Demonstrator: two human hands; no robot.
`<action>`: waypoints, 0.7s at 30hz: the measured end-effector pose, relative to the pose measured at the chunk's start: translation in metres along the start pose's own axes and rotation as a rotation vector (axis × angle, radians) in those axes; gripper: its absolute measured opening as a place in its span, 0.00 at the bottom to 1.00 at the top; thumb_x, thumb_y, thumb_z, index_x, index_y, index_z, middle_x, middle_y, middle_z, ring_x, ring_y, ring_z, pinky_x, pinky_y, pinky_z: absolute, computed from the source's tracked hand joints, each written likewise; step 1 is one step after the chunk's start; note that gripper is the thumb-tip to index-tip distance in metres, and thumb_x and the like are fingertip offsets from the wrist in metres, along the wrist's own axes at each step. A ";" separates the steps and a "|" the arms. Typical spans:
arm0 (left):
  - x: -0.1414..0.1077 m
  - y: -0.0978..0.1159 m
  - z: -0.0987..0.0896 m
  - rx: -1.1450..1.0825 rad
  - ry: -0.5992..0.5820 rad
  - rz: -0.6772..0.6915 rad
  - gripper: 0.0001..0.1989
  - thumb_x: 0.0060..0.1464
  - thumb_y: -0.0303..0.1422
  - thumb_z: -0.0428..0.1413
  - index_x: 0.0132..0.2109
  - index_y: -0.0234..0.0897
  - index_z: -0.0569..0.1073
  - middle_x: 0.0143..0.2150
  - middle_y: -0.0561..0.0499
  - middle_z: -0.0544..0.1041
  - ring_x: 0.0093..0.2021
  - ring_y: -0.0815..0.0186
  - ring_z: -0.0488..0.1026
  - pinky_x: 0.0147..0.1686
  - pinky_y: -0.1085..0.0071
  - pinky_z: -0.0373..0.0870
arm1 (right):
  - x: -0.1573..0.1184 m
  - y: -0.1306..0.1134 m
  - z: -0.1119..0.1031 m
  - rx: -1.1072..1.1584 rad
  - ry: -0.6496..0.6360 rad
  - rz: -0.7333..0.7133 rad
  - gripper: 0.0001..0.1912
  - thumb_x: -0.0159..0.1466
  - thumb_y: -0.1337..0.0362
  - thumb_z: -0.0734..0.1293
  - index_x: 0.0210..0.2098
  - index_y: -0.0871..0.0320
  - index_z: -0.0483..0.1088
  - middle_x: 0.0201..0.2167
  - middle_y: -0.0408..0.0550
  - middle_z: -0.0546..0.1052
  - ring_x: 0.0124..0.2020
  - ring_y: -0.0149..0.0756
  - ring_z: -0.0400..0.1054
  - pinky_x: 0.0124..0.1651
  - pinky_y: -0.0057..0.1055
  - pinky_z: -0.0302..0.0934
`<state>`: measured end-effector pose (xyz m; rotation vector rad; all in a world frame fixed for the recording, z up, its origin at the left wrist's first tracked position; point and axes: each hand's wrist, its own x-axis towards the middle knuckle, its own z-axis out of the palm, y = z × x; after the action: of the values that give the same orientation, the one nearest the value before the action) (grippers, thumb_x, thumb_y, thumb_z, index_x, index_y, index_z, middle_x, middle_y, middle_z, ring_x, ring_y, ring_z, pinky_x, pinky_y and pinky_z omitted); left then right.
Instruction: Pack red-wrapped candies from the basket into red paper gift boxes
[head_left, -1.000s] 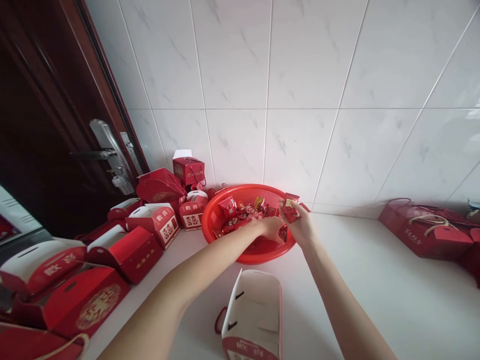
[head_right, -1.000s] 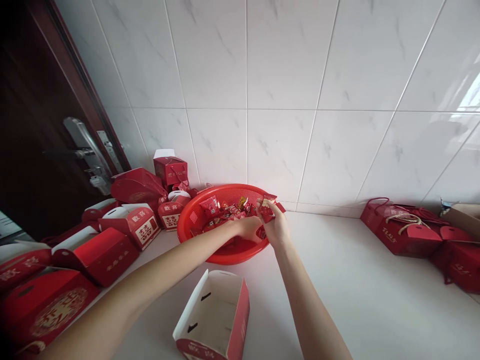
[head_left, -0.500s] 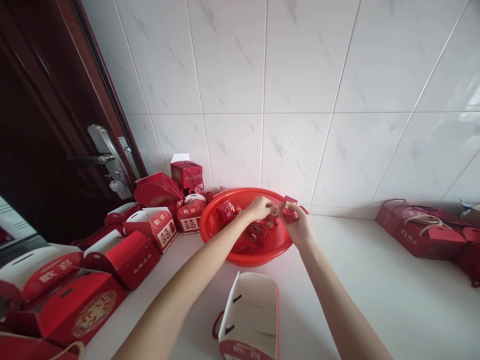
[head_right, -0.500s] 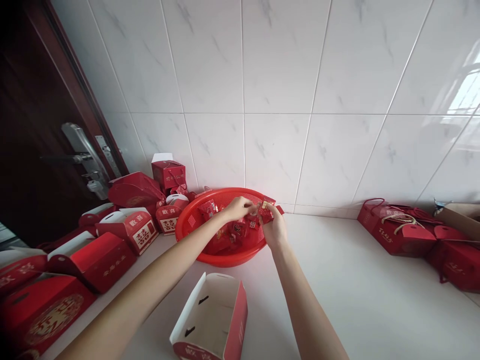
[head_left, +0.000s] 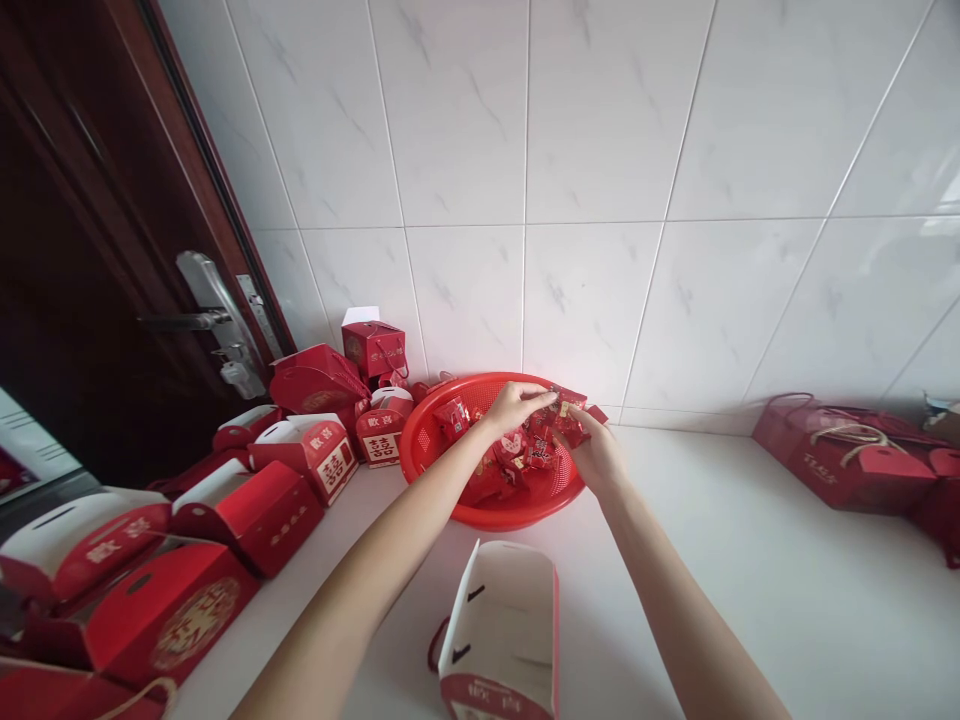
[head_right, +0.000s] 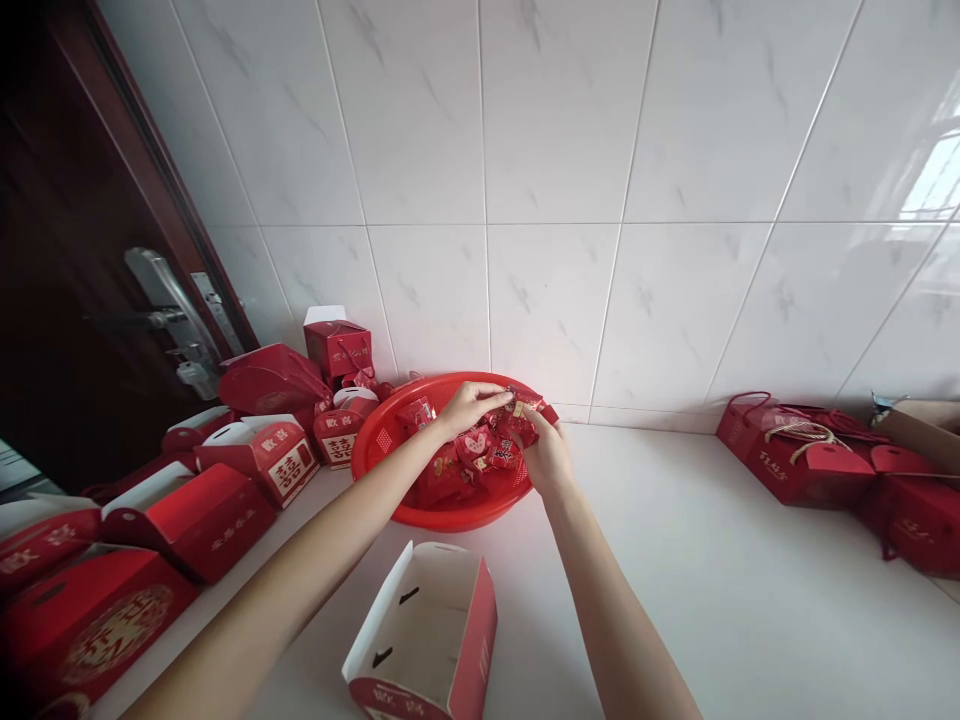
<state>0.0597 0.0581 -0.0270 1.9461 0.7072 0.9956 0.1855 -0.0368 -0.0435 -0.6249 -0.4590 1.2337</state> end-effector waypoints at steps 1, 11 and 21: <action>0.001 -0.002 -0.002 0.040 0.012 -0.034 0.21 0.54 0.49 0.57 0.38 0.33 0.79 0.37 0.48 0.81 0.40 0.62 0.75 0.42 0.69 0.70 | 0.000 0.000 0.001 0.005 0.015 -0.002 0.06 0.50 0.72 0.74 0.26 0.58 0.77 0.30 0.44 0.82 0.36 0.35 0.76 0.38 0.29 0.71; -0.009 -0.027 -0.034 0.496 -0.117 -0.595 0.13 0.42 0.21 0.58 0.16 0.36 0.67 0.14 0.55 0.65 0.22 0.66 0.67 0.28 0.69 0.63 | 0.003 0.001 0.000 0.041 0.040 -0.034 0.06 0.49 0.71 0.75 0.26 0.58 0.76 0.30 0.45 0.82 0.35 0.36 0.76 0.38 0.29 0.72; -0.002 -0.014 -0.032 0.497 -0.134 -0.620 0.15 0.53 0.19 0.50 0.40 0.35 0.80 0.40 0.48 0.83 0.41 0.65 0.79 0.39 0.75 0.71 | 0.003 0.001 0.001 0.047 0.054 -0.014 0.07 0.47 0.71 0.76 0.23 0.57 0.75 0.26 0.42 0.80 0.30 0.31 0.74 0.33 0.25 0.70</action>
<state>0.0301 0.0764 -0.0285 1.9666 1.4672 0.3193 0.1852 -0.0339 -0.0436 -0.6124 -0.3881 1.2084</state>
